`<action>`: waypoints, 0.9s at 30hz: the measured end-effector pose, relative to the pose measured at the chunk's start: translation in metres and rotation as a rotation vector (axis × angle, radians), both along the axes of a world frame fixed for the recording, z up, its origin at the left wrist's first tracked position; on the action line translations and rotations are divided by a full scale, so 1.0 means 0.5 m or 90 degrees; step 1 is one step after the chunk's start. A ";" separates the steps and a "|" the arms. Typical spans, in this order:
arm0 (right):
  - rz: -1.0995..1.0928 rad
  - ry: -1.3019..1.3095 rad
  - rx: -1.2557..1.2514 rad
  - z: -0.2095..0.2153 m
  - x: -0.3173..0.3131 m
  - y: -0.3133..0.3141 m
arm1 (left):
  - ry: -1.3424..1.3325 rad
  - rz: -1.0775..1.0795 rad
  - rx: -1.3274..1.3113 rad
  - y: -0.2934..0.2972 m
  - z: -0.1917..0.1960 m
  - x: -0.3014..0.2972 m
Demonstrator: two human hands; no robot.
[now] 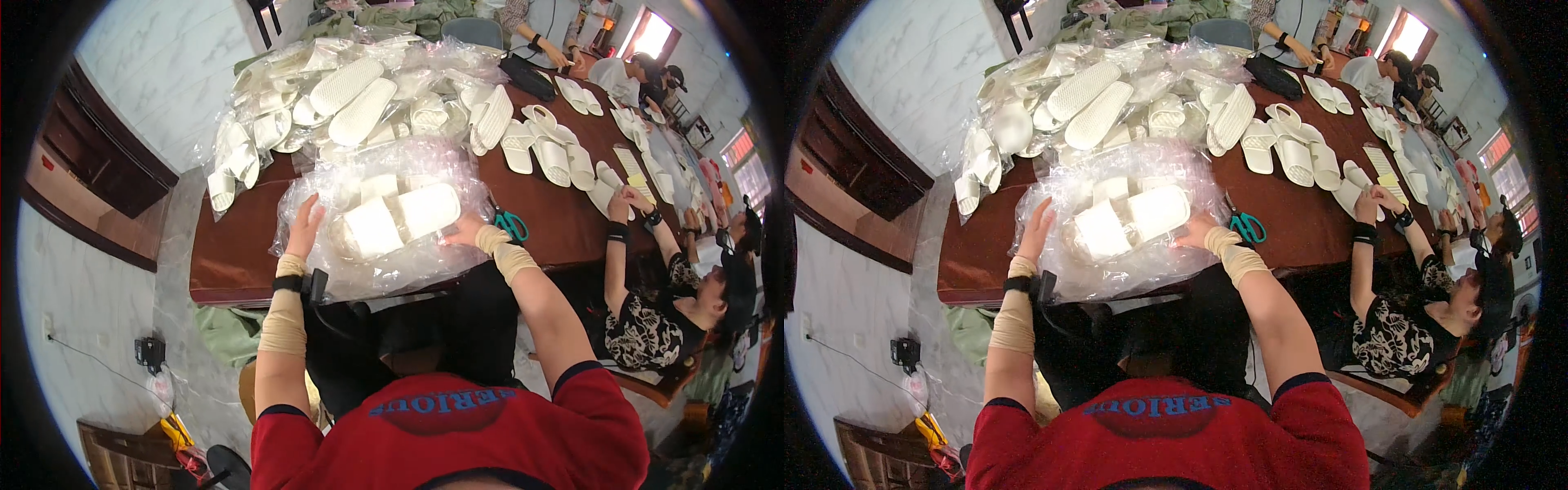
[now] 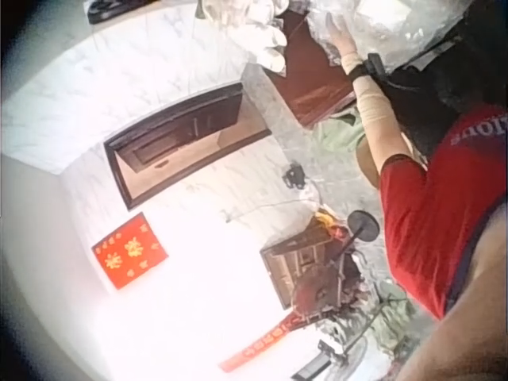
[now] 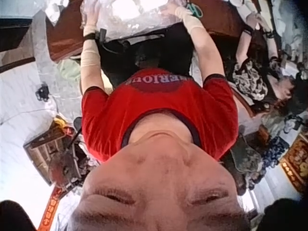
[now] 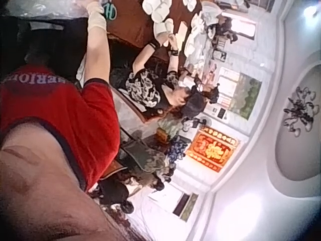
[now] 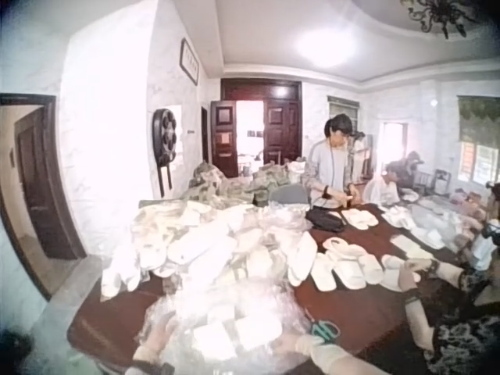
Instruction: The recorder is using scissors to trim excess material or threads from white plastic slipper components.
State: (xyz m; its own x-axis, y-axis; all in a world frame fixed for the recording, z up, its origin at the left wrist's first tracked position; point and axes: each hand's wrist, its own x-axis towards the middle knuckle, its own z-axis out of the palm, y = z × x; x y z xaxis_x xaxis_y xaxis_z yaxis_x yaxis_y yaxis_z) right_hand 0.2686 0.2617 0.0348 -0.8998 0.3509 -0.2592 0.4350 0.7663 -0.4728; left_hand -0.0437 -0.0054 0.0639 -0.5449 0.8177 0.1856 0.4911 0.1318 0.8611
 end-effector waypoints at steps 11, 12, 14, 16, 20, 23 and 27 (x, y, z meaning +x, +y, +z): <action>-0.035 0.046 0.183 0.047 0.022 -0.022 | 0.227 0.040 -0.339 0.025 -0.051 0.022; -0.032 0.039 0.183 0.069 0.017 -0.043 | 0.255 0.058 -0.246 0.014 -0.057 0.010; -0.022 0.031 0.186 0.086 0.012 -0.063 | 0.281 0.082 -0.152 0.007 -0.055 -0.007; 0.005 0.077 0.312 0.092 0.019 -0.063 | 0.256 0.169 -0.015 0.019 -0.042 -0.014; -0.041 -0.016 0.408 0.111 0.009 -0.082 | -0.046 0.217 0.033 0.061 -0.032 -0.003; -0.054 -0.068 0.370 0.090 0.012 -0.080 | -0.120 0.207 0.016 0.084 -0.028 -0.010; -0.063 -0.022 0.263 0.073 0.037 -0.068 | -0.278 0.129 0.084 0.098 -0.038 -0.019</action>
